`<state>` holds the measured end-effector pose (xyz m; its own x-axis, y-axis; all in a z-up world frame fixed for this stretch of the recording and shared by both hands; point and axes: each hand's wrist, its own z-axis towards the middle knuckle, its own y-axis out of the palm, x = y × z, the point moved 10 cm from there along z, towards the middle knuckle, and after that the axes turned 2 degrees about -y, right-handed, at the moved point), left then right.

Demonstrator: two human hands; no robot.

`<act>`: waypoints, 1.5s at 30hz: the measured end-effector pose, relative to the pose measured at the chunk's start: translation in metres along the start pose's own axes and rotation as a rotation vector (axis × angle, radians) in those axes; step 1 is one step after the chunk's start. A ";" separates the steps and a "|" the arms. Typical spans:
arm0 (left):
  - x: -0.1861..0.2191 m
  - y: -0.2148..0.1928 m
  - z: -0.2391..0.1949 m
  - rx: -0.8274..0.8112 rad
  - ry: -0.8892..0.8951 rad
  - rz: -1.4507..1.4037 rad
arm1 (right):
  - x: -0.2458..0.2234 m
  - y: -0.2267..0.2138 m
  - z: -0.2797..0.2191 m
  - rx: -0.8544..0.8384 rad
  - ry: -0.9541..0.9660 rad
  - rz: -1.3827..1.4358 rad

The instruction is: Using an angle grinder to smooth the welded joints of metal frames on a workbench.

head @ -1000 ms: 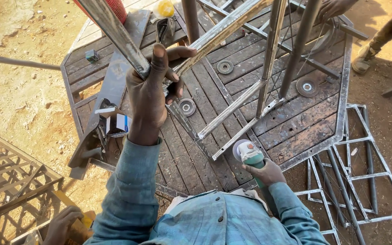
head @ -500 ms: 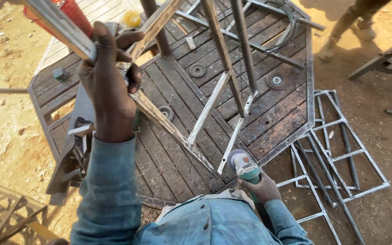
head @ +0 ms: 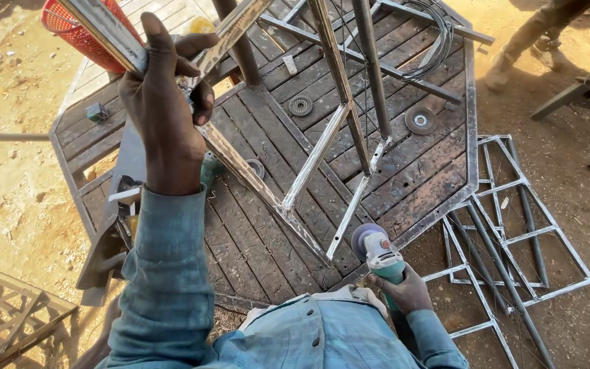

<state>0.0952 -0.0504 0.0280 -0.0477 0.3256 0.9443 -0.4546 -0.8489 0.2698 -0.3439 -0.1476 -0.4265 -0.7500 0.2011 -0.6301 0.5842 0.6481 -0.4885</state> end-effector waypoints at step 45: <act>-0.024 -0.010 0.040 0.173 -0.057 -0.040 | 0.005 0.036 0.004 -0.089 -0.142 0.052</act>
<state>0.1361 -0.0665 0.0097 0.0198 0.3407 0.9400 -0.2955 -0.8962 0.3310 -0.3255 -0.1257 -0.4497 -0.6643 0.1342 -0.7353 0.5865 0.7035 -0.4014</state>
